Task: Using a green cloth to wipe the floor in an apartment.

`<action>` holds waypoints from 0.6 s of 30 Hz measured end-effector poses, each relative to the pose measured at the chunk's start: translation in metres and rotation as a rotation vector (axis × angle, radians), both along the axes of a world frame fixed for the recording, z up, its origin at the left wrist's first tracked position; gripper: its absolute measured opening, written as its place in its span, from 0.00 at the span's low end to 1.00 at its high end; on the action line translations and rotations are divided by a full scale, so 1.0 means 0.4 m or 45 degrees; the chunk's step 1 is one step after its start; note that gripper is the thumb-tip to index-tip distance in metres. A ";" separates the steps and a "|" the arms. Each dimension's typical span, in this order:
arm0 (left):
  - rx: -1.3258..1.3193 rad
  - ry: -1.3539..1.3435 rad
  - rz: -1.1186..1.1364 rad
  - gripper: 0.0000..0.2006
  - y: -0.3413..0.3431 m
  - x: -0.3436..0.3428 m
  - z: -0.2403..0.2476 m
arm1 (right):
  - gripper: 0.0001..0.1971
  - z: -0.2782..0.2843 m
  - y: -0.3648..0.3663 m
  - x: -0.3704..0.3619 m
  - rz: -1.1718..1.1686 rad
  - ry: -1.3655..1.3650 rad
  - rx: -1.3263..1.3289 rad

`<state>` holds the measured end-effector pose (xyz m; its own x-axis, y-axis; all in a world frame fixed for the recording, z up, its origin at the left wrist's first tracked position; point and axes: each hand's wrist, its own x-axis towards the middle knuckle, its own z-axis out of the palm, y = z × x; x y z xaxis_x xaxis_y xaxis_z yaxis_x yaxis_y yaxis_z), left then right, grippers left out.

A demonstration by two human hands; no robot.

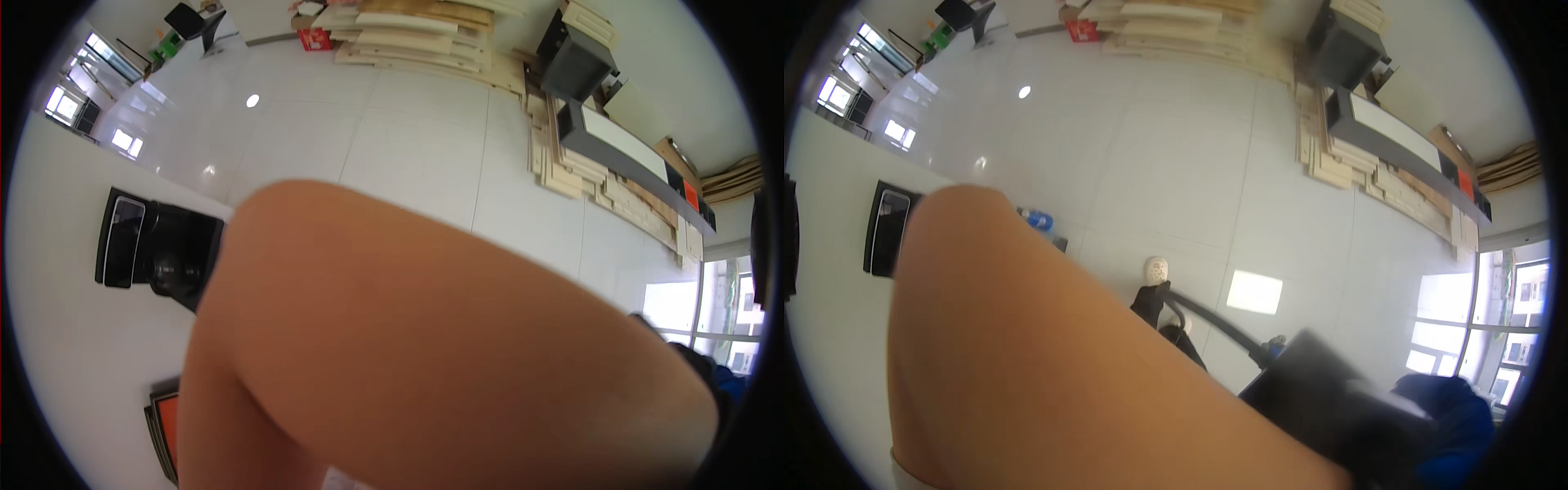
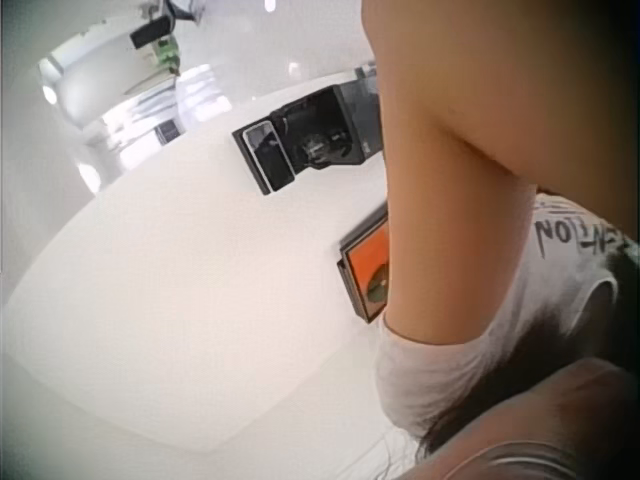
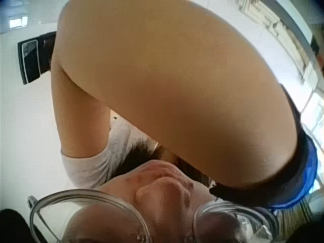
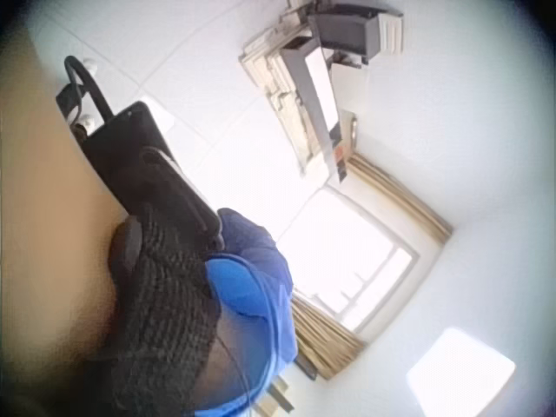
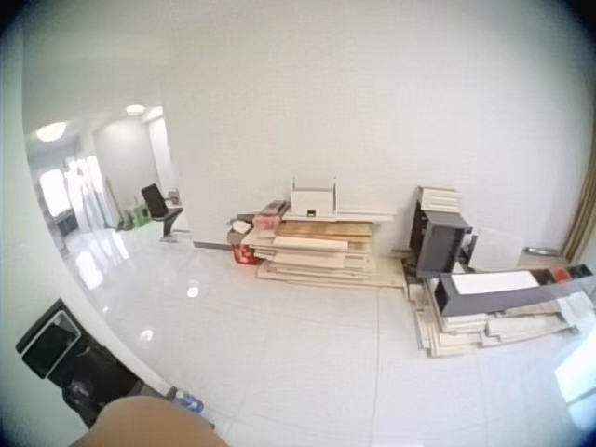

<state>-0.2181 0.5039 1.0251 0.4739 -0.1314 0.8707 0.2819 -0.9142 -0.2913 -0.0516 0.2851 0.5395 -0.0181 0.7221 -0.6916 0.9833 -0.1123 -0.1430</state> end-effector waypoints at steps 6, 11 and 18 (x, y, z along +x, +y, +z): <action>0.111 0.099 0.045 0.12 0.302 -0.098 -0.127 | 0.10 -0.006 0.227 0.011 0.229 -0.016 0.161; -0.660 0.631 -0.151 0.10 0.583 -0.285 -0.605 | 0.10 -0.053 0.128 0.004 0.589 0.058 0.166; -2.957 -0.312 -0.109 0.13 0.690 -0.700 -0.835 | 0.08 0.113 0.389 -0.176 -0.282 0.060 0.278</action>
<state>-0.4980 0.7799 0.6912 0.4250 0.7890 -0.4436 0.0948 0.4485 0.8887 -0.1222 0.4405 0.5847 0.1280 0.8435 -0.5217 0.9300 -0.2848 -0.2324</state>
